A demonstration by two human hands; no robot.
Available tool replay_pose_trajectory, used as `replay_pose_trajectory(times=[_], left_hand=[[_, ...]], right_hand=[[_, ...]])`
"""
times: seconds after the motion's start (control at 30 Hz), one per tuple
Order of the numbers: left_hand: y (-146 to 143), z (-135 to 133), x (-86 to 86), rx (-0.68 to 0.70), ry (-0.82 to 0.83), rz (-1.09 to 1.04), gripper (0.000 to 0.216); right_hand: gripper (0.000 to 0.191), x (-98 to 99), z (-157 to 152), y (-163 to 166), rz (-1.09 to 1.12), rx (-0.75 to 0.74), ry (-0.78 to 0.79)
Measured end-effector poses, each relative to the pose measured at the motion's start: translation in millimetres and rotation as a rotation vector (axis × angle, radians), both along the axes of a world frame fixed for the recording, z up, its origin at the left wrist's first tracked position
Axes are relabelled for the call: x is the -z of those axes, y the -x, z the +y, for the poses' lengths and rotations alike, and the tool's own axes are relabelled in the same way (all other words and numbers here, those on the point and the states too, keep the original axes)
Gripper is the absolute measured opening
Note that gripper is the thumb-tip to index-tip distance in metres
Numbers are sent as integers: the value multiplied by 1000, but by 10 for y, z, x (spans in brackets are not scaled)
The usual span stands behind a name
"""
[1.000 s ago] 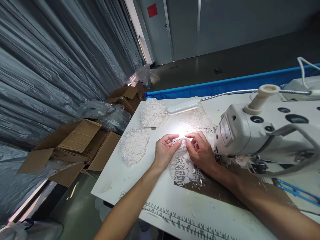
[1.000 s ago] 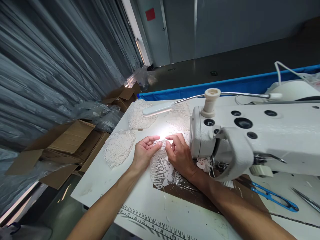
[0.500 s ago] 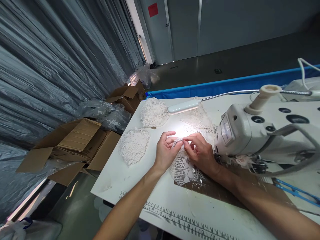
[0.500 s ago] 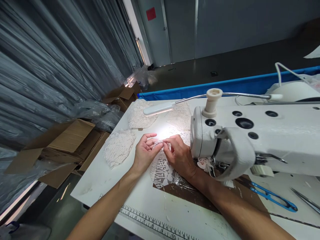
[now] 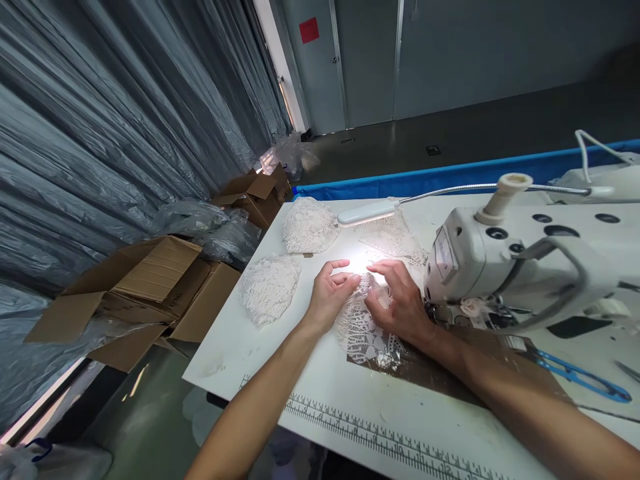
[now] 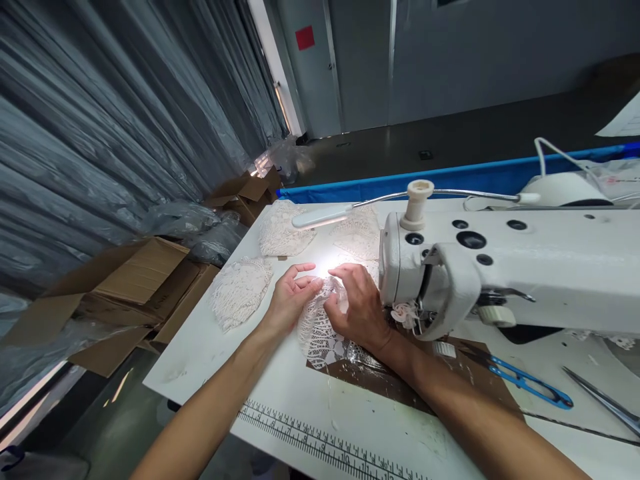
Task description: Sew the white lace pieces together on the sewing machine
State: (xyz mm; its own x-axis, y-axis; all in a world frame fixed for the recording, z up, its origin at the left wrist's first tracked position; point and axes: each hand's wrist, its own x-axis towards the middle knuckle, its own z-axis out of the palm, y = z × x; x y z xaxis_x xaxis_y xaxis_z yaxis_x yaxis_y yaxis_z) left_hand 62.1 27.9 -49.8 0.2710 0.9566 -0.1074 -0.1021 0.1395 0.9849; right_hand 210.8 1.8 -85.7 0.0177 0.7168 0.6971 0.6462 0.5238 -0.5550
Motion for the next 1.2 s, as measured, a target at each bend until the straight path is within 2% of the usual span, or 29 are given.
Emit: replay_pose_trajectory(times=[0.17,0.33,0.53,0.67,0.9,1.2], left_hand=[[70,59,9,1,-118,132,49],[154,91,-79,160,-203,238,57],[177,57,-125,207,-281,370,48],[175,57,-113,208,-333,463,42],[168,53,-85,199,-381,530,39],[141,8,-72,205,-526,659,38]], right_hand=[[27,-19,-53,-23,-130,-148,60],[21,-102,-58,-51,33,-249,134],[22,-150,-72,-22,209,-150,318],[12,-139,-74,-19,161,-128,244],[13,-119,-83,-30,-48,-108,144],[7,-113,-114,34,109,-62,323]])
